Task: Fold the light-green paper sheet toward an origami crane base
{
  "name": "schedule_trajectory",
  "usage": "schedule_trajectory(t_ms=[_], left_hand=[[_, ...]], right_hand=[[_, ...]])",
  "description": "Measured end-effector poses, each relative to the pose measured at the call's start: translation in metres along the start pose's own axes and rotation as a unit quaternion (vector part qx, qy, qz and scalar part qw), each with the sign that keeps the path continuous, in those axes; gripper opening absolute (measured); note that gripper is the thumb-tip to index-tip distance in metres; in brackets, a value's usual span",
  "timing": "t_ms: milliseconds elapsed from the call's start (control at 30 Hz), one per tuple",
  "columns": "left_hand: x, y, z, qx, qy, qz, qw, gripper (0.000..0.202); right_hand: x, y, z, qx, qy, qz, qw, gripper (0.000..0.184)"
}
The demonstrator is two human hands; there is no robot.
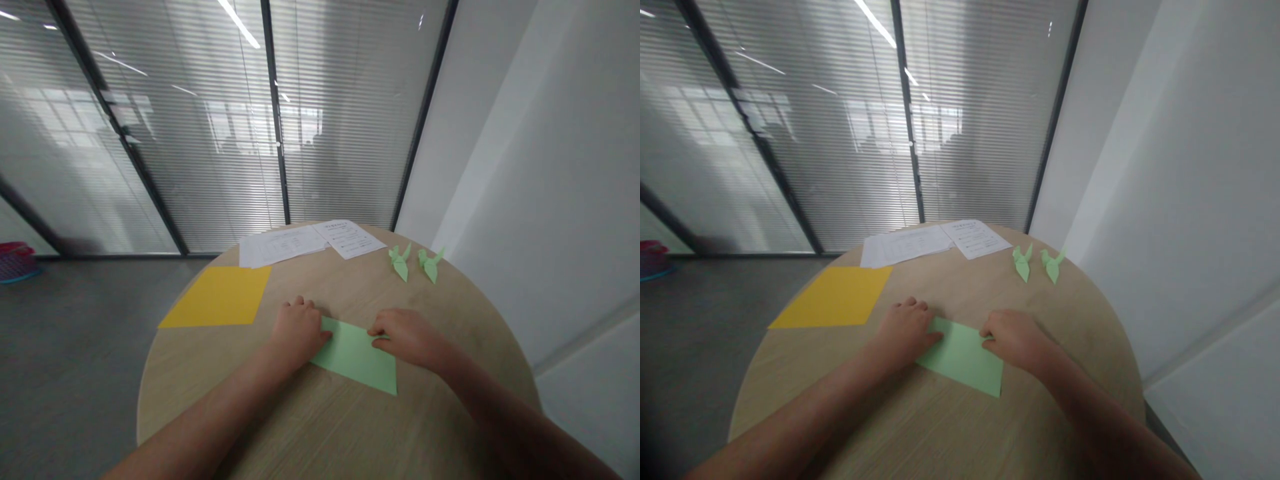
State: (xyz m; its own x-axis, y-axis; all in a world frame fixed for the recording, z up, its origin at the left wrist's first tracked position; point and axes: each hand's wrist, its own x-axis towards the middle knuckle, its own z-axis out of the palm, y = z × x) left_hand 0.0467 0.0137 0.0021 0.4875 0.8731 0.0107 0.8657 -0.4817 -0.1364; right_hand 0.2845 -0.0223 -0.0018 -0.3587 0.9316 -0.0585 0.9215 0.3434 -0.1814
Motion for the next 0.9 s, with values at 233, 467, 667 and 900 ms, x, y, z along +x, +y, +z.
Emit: schedule_trajectory(t_ms=[233, 467, 667, 900], left_hand=[[-0.001, 0.002, -0.004, 0.003, -0.020, -0.024, 1.000, 0.037], [-0.003, 0.001, -0.005, 0.007, -0.028, -0.036, 0.999, 0.045], [-0.004, 0.002, -0.008, 0.006, -0.034, -0.037, 0.999, 0.046], [-0.004, 0.003, -0.010, 0.005, -0.042, -0.039, 0.998, 0.048]], right_hand=[[-0.004, -0.008, -0.005, -0.065, -0.011, 0.071, 0.995, 0.018], [-0.009, -0.021, -0.006, -0.103, -0.017, 0.106, 0.989, 0.024], [-0.010, -0.016, -0.006, -0.109, -0.021, 0.123, 0.986, 0.023], [-0.017, -0.014, -0.008, -0.132, -0.035, 0.118, 0.984, 0.027]])
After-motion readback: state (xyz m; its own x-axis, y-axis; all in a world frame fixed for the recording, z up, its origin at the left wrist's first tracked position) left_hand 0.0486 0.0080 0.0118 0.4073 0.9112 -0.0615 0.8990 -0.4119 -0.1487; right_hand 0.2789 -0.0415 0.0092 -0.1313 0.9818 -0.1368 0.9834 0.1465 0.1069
